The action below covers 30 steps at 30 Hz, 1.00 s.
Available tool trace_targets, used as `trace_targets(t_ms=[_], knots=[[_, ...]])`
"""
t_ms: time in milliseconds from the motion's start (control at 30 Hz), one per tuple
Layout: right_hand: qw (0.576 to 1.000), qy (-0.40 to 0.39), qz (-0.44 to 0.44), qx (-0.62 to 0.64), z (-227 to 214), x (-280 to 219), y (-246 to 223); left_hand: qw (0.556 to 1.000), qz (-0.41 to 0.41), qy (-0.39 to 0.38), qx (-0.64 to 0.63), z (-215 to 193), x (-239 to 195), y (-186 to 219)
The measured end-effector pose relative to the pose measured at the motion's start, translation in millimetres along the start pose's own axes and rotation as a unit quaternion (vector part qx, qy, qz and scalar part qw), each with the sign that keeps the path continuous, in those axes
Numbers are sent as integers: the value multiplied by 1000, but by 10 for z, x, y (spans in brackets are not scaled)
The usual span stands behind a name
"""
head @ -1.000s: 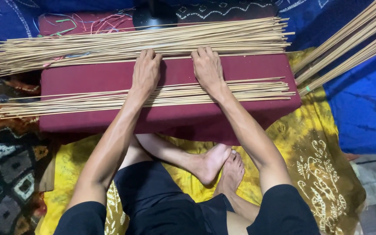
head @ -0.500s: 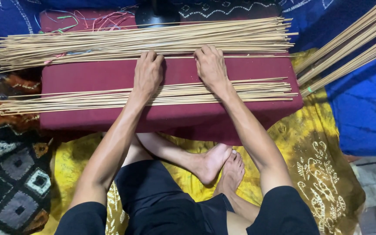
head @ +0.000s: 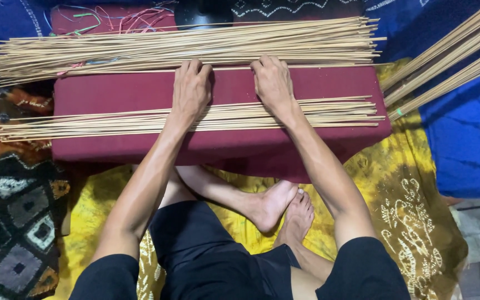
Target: The person sits on the floor and repeatedly picks up individual bamboo sticks from a pile on a low table, inspects them, and places them back. The person handles the sticks one at a time, occasionally adjusting the pile.
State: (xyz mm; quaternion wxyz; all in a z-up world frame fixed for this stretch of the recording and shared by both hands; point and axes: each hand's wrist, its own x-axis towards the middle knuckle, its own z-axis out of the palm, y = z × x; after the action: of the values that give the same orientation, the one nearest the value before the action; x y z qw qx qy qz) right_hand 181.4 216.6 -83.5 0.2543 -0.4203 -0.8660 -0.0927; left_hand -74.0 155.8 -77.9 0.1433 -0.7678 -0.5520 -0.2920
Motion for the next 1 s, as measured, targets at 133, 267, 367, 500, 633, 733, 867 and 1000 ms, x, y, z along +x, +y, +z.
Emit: trace_targets(t_ms=[133, 267, 367, 500, 633, 733, 867, 1000], knots=[[1000, 8, 1, 3, -35, -10, -35, 1000, 1, 6, 1, 101, -20, -64], [1000, 15, -4, 8, -117, -11, -80, 1000, 3, 14, 6, 98, -43, -59], [1000, 14, -3, 8, -157, -18, -81, 1000, 7, 14, 2, 92, -32, -51], [1000, 13, 7, 12, -213, -25, -118, 1000, 4, -5, 3, 18, -12, 5], [1000, 8, 12, 9, -313, -4, -182, 1000, 4, -9, -2, -165, 45, 106], [999, 6, 16, 29, -430, 18, -269, 1000, 11, -23, 12, -249, 66, 153], [999, 17, 10, 33, -445, 18, -295, 1000, 8, -30, 5, -236, 54, 140], [1000, 25, 2, 15, -440, 18, -297, 1000, 14, -22, 8, -248, 64, 139]])
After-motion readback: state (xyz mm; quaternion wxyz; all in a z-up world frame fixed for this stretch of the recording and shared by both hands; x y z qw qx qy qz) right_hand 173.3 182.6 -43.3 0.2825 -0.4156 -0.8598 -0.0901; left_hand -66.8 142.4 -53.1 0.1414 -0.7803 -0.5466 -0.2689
